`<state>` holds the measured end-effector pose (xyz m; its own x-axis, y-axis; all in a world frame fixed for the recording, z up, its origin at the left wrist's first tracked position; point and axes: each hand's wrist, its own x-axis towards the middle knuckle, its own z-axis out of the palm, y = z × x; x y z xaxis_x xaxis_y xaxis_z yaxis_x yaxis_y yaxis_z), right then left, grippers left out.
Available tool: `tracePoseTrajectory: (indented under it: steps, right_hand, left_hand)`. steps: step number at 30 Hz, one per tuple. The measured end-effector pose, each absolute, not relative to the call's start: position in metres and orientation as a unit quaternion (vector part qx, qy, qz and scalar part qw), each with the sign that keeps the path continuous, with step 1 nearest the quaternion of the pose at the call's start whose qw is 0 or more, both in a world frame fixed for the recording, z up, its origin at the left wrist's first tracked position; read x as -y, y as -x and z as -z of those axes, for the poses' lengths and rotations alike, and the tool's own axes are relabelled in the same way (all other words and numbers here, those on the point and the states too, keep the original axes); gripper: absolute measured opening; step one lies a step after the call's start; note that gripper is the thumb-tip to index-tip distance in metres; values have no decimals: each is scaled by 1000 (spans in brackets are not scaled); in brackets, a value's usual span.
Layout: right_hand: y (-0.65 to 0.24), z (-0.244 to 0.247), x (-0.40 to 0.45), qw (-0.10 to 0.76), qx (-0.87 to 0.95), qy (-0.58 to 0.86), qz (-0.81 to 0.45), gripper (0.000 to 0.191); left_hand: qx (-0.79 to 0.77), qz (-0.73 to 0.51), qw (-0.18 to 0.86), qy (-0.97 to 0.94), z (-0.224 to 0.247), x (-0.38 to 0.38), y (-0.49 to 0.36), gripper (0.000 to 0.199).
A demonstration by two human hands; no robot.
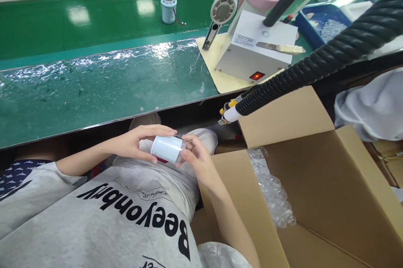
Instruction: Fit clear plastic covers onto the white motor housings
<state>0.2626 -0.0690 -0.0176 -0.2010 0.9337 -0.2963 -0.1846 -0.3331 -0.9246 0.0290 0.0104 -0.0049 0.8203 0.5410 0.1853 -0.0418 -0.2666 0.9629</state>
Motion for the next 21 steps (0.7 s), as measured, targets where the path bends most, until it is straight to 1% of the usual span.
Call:
tracePoseTrajectory:
  steps: [4,8,11,15,21]
  right_hand:
    - [-259,23,71,409,364,485,-682,53]
    - [-254,23,71,397,333,495,-697,54]
    - [-250,19,70,382,312,488,-720,60]
    - [-247,11,67,339,295,483,-752,70]
    - [-248,4,63,282,273,439,-808,74]
  left_hand:
    - [-174,-231,600,-745,5,-9,-28,72]
    - [-187,-218,606,-742,5,-9,-28,72]
    - [-189,-215,606,-743,4,-9,-28,72]
    - [-183,-219,608,-740,4,-9,-27,71]
    - [-164,-248,587,-753,5,-9,-29,67]
